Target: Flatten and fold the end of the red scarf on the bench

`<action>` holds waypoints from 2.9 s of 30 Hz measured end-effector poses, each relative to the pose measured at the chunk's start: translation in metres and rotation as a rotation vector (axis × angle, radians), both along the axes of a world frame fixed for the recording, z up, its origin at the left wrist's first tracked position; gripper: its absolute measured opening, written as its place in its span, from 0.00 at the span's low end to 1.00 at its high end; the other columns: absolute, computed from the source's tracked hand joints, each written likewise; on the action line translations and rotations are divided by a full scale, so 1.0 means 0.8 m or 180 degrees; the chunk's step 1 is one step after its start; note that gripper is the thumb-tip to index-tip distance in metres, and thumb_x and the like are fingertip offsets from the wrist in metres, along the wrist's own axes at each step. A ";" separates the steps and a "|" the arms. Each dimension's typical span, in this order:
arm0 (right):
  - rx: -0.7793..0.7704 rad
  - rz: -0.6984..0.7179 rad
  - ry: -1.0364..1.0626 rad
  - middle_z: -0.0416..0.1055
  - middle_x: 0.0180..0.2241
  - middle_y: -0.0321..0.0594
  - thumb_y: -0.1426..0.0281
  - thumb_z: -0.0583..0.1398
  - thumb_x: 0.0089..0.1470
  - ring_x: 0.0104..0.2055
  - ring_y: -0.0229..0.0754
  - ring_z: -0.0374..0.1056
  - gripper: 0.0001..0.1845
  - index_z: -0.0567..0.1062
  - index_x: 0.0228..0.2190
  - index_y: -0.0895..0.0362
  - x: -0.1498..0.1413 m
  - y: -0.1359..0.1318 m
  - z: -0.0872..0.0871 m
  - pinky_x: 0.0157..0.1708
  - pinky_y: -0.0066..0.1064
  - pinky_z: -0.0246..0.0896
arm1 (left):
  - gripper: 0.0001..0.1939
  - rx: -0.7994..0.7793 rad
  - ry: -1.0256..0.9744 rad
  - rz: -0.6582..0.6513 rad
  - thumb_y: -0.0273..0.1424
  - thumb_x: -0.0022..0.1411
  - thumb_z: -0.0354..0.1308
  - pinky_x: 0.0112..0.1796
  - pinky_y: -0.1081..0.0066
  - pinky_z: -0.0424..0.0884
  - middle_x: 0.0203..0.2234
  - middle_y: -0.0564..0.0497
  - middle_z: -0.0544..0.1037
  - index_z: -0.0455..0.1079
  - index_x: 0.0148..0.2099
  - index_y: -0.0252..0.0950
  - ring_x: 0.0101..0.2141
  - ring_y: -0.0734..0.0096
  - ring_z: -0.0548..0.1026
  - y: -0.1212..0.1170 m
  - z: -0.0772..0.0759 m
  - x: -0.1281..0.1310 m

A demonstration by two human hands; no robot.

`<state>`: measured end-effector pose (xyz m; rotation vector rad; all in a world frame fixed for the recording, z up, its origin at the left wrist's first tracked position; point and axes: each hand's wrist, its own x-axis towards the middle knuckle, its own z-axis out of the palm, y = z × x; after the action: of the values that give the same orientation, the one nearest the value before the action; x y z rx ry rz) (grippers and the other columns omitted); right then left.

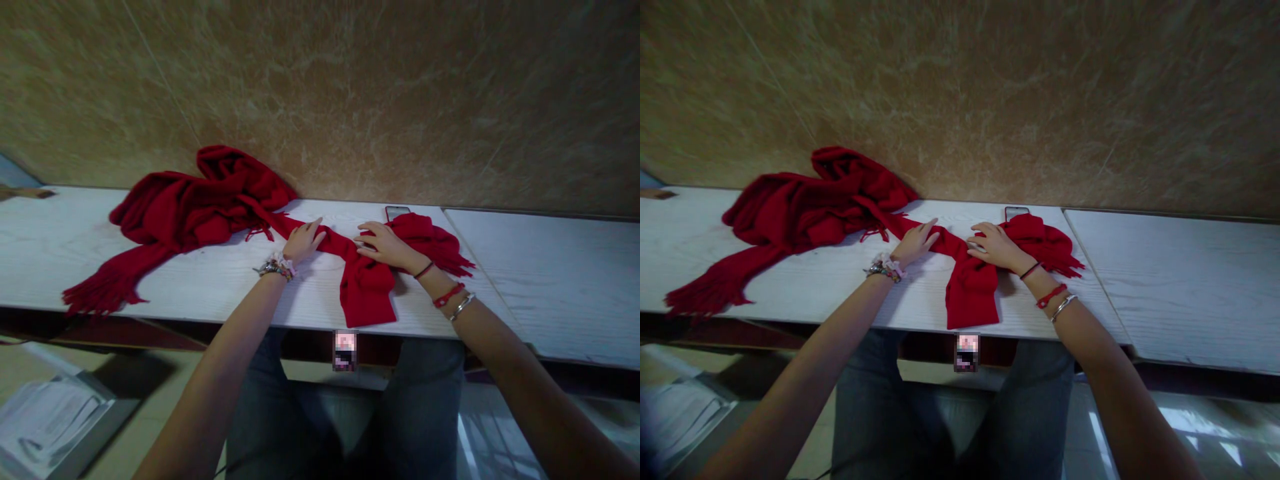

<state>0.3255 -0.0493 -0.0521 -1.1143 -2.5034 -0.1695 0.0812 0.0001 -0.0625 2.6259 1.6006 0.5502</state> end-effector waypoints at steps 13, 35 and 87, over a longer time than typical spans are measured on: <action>-0.0157 -0.0132 0.0017 0.65 0.50 0.53 0.62 0.54 0.56 0.54 0.51 0.58 0.18 0.75 0.42 0.59 -0.003 -0.001 -0.005 0.53 0.46 0.53 | 0.23 0.0150 0.0287 -0.0195 0.36 0.66 0.42 0.51 0.63 0.61 0.52 0.40 0.67 0.57 0.60 0.30 0.50 0.61 0.67 0.000 -0.006 -0.002; -0.0312 -0.0115 -0.0083 0.65 0.50 0.50 0.63 0.54 0.56 0.54 0.50 0.58 0.16 0.78 0.37 0.57 0.001 0.007 -0.004 0.53 0.45 0.51 | 0.21 0.0253 0.0214 -0.0287 0.36 0.65 0.43 0.50 0.65 0.62 0.50 0.42 0.69 0.59 0.58 0.33 0.49 0.64 0.67 0.005 -0.012 -0.004; -0.0446 -0.0266 0.0591 0.64 0.52 0.47 0.60 0.57 0.50 0.55 0.50 0.58 0.25 0.67 0.49 0.56 0.043 -0.007 0.038 0.55 0.47 0.53 | 0.23 0.0011 0.0405 0.0065 0.31 0.63 0.48 0.51 0.60 0.61 0.51 0.42 0.69 0.57 0.60 0.36 0.52 0.60 0.66 -0.001 0.001 -0.014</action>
<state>0.3596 -0.0547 -0.0213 -1.2308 -2.3350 0.0845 0.0699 -0.0008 -0.0615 2.7006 1.6625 0.3941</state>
